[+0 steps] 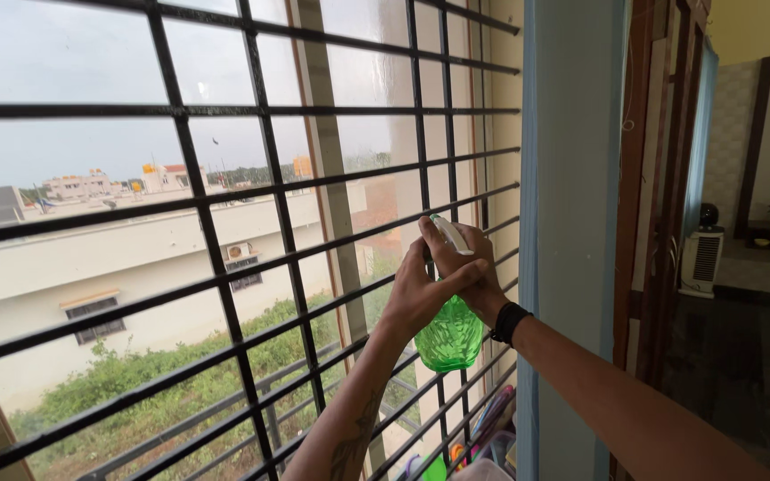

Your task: The person wipes the metal window grille with a cloth, then sprays a green cleaning solution onto the glass pane and continues wiping the grille. The task involves cleaning both the grille and the window surface.

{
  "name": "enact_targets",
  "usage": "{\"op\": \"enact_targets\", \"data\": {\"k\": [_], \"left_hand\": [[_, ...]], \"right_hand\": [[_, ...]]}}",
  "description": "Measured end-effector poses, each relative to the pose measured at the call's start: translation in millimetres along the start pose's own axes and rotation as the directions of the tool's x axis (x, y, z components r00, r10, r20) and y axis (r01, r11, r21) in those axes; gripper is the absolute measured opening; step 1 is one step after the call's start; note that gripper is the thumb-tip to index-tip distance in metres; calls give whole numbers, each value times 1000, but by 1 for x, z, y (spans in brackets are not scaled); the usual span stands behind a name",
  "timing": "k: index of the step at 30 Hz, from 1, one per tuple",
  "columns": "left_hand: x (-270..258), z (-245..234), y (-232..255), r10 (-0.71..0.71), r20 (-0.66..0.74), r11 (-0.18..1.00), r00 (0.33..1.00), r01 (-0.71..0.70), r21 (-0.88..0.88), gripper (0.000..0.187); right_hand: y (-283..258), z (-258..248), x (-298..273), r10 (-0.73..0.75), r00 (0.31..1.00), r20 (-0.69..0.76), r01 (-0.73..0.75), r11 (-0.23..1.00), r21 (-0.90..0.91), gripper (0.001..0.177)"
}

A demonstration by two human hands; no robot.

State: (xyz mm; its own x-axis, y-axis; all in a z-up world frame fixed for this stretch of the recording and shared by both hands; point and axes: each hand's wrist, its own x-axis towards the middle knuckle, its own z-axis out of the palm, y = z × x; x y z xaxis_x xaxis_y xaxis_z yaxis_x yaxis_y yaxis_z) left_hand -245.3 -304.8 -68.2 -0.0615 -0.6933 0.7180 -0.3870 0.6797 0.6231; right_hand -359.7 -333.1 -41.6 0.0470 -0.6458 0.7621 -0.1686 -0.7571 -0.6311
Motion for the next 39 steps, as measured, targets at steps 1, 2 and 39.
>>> {"op": "enact_targets", "data": {"k": [1,2,39], "left_hand": [[-5,2,-2,-14,-12,1000,1000,14,9,111],[-9,4,-5,-28,-26,999,999,29,20,110],[-98,35,-39,-246,-72,968,966,249,34,92]], "right_hand": [[1,1,-4,21,1000,19,-21,1000,-20,58],[3,1,-9,42,998,39,-40,998,-38,59],[69,14,-89,242,965,102,-233,968,-94,59]]}}
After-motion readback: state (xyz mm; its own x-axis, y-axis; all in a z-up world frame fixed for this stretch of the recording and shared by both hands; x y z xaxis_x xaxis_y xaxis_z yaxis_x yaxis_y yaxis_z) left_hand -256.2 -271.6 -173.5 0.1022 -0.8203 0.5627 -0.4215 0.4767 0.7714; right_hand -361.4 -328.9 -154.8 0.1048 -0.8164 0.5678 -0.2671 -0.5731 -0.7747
